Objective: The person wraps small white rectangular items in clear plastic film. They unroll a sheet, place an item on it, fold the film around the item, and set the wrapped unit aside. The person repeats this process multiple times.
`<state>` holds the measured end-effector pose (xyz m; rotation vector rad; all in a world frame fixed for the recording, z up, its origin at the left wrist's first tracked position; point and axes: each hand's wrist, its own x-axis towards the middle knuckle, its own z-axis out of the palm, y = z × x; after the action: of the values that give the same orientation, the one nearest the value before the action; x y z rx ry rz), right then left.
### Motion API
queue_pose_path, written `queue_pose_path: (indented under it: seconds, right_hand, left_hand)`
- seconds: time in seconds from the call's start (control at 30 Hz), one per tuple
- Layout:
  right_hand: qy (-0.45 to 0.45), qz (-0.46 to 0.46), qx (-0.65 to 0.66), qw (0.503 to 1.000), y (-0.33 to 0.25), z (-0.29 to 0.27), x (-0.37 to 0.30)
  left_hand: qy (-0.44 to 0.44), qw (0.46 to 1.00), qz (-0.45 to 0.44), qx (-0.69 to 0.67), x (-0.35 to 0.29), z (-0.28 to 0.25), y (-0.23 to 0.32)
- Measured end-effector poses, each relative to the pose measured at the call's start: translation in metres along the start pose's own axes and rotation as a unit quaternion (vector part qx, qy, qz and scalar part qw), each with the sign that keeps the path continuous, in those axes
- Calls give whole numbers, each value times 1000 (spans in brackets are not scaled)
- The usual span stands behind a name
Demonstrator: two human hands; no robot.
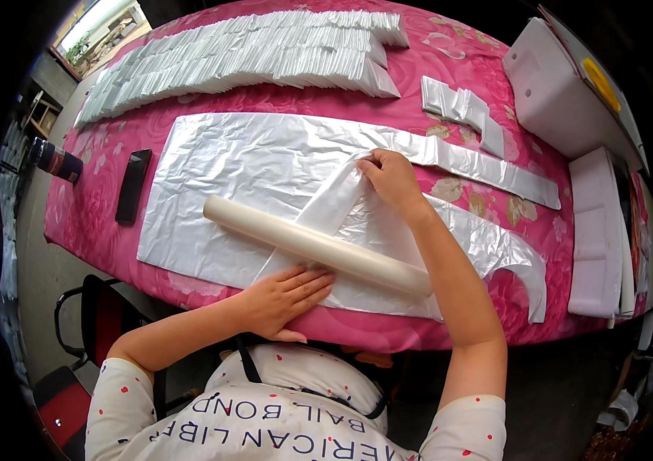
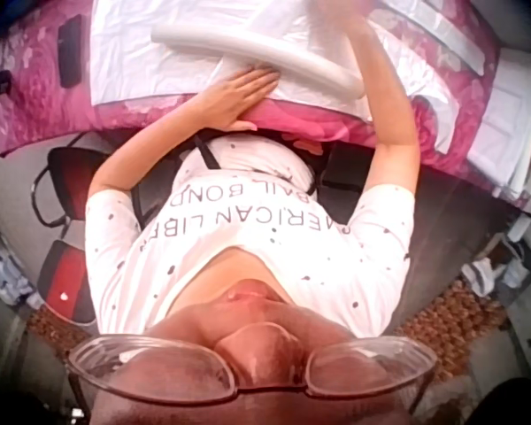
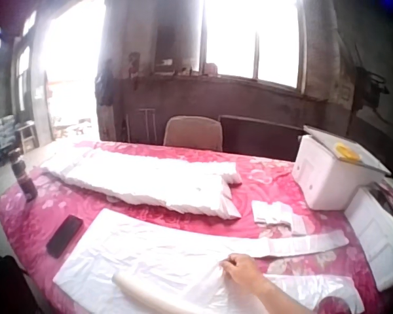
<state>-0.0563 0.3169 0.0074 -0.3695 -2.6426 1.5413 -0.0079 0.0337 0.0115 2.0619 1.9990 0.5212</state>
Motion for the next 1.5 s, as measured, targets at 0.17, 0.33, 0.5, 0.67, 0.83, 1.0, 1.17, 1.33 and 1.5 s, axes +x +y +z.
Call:
queue_pose_path:
  seconds: [0.17,0.33,0.5,0.67,0.83,1.0,1.17,1.33,1.5]
  right_hand:
    - [2,-6,-8,1000,3,0,4]
    - [22,82,112,990,-2,-4,5]
    - [86,-17,110,990,-29,-1,-26]
    - [-45,-199,-145,968,-50,43,-119]
    - [-8,-227,-250,941,-44,45,-137]
    - [85,-155,-305,936,-12,-7,-114]
    - [187,-73,-293,935,8,-52,-109]
    - [18,-171,-164,971,-28,-21,-143]
    - [-91,-234,-205,946,-43,21,-155]
  left_hand:
    - [26,999,-29,12,-19,1,-3]
    - [-23,997,-64,36,-26,-8,-12]
    - [-9,993,-90,73,-27,3,2]
    - [14,987,-138,87,-19,18,21]
    - [6,985,-148,87,-18,17,28]
    - [13,988,-139,67,-20,19,27]
    - [2,997,-83,-9,-26,1,9]
    - [-80,992,-74,66,-28,10,18]
    - [19,987,-88,135,-25,38,38]
